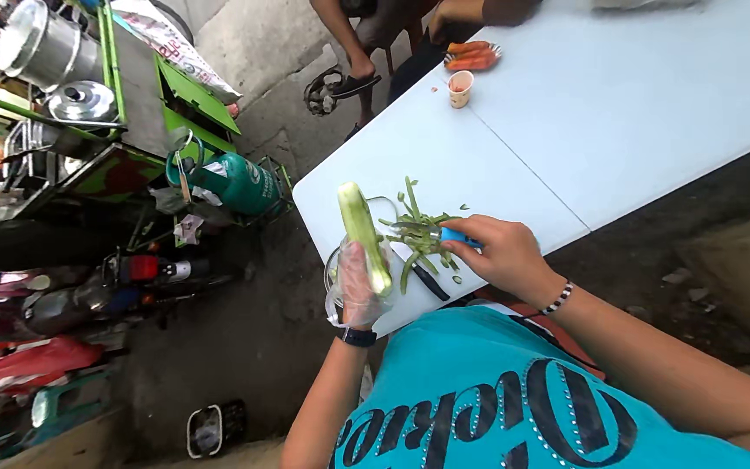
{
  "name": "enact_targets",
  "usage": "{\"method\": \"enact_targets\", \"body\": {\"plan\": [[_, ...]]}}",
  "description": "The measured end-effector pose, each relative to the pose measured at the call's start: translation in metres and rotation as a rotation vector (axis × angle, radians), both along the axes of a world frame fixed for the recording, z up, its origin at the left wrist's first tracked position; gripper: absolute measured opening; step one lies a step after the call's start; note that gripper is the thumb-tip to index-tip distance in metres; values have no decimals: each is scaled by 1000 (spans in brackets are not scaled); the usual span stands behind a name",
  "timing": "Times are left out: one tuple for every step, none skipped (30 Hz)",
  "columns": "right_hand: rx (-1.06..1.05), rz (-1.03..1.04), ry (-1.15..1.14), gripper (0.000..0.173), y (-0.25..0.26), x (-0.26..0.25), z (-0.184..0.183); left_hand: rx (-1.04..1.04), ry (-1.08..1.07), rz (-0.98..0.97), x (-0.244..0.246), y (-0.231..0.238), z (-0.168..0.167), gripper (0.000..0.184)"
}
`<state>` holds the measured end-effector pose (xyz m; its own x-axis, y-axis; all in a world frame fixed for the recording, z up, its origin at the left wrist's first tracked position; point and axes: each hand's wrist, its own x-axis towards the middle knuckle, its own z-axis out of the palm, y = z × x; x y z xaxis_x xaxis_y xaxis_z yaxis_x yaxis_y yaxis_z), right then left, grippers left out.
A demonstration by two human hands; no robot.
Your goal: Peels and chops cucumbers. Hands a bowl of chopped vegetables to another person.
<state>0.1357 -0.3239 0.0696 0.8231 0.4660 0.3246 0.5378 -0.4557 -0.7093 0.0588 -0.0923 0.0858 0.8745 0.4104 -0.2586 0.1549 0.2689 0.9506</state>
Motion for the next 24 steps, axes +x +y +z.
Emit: {"method": "enact_targets", "body": {"plan": [[59, 19, 21, 37, 2, -2, 1, -21, 10, -2, 0, 0, 1, 57], [122, 49, 50, 36, 3, -3, 2, -38, 16, -7, 1, -1, 2, 60], [182, 89, 78, 36, 4, -4, 2, -50, 13, -14, 2, -2, 3, 62], [239, 139, 104, 35, 6, -6, 0, -67, 7, -18, 2, -3, 5, 64], [284, 186, 134, 35, 8, -8, -2, -84, -5, -23, 1, -3, 6, 63], [309, 229, 164, 34, 10, -11, -2, -108, -24, -30, -1, -3, 8, 60], [315, 267, 192, 34, 11, -15, -1, -150, -48, -48, -2, -3, 11, 58], [311, 295, 210, 34, 12, -18, 0, -196, -75, -57, -2, -3, 14, 56], [305, 315, 225, 34, 13, -21, 0, -253, -88, -49, -1, -3, 16, 50], [297, 329, 231, 34, 14, -24, 0, -319, -83, -13, 0, -5, 19, 45], [291, 338, 230, 35, 15, -26, -1, -373, -72, 27, 3, -7, 21, 42], [291, 344, 228, 35, 16, -27, -1, -396, -70, 47, 5, -8, 22, 42], [295, 352, 231, 36, 17, -29, -2, -393, -81, 51, 5, -9, 22, 45], [302, 361, 240, 36, 18, -30, -2, -376, -103, 39, 6, -10, 21, 51], [309, 370, 252, 36, 18, -31, -2, -353, -125, 13, 5, -10, 20, 59], [312, 374, 260, 36, 18, -32, -1, -339, -150, -10, 5, -10, 18, 61], [315, 372, 265, 35, 18, -33, -1, -341, -173, -21, 5, -10, 17, 60], [315, 364, 266, 35, 18, -34, -1, -337, -183, -14, 7, -11, 17, 57], [310, 349, 263, 35, 17, -35, -2, -317, -183, 5, 8, -12, 17, 54], [300, 319, 256, 36, 17, -34, -2, -282, -181, 29, 8, -12, 18, 52], [288, 276, 239, 35, 16, -33, -3, -244, -179, 54, 9, -13, 19, 49], [273, 228, 215, 35, 15, -31, -4, -207, -172, 82, 9, -13, 20, 47], [251, 180, 176, 34, 14, -28, -6, -178, -148, 116, 10, -14, 20, 45], [223, 134, 133, 34, 12, -24, -12, -163, -117, 141, 11, -14, 20, 45]]}}
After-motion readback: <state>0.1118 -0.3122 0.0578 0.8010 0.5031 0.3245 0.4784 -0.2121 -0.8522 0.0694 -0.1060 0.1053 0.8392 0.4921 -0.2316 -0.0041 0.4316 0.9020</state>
